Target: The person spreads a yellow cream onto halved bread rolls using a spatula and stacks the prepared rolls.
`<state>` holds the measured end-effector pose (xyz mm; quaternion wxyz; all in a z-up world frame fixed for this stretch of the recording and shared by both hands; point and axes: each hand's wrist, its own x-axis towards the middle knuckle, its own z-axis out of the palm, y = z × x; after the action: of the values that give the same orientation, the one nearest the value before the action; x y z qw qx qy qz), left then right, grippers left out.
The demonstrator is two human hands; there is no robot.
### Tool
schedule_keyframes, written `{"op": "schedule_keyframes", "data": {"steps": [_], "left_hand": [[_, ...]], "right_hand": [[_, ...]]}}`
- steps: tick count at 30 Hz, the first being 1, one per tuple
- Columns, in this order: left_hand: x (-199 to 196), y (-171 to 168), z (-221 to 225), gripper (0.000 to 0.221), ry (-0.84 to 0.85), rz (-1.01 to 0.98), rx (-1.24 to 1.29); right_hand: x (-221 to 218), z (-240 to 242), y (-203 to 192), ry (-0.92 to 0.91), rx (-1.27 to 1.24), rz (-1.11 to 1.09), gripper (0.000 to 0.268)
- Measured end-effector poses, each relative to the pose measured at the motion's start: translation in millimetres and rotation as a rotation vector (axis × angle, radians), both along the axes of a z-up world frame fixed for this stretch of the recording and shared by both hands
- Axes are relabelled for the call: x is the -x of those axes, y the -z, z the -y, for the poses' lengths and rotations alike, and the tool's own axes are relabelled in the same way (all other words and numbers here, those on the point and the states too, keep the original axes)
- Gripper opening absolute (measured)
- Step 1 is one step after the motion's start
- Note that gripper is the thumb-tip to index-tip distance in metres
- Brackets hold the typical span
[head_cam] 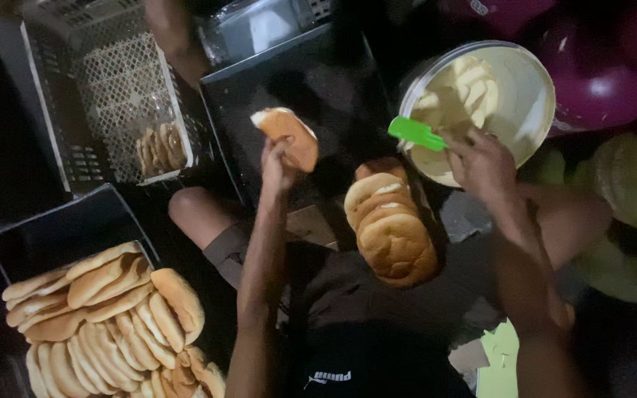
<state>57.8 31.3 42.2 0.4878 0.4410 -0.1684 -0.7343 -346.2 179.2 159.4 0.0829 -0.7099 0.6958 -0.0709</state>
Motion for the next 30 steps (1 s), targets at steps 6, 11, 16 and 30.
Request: {"op": "schedule_keyframes", "data": {"steps": [6,11,16,30], "left_hand": [[38.0,78.4,7.0,0.051,0.807,2.031,0.561],[50.1,89.1,56.4,0.051,1.299,2.016,0.439],[34.3,41.5,114.8,0.055,1.046,1.647,0.217],[107.5,-115.6,-228.0,0.069,0.823,1.467,1.507]], "right_hand": [[15.5,-6.0,-0.1,0.054,0.041,0.142,0.043],[15.6,-6.3,-3.3,0.108,-0.051,0.195,0.041],[21.0,-4.7,4.8,0.119,0.007,0.122,0.038],[20.9,1.9,-3.9,0.130,0.054,0.323,0.034]]}}
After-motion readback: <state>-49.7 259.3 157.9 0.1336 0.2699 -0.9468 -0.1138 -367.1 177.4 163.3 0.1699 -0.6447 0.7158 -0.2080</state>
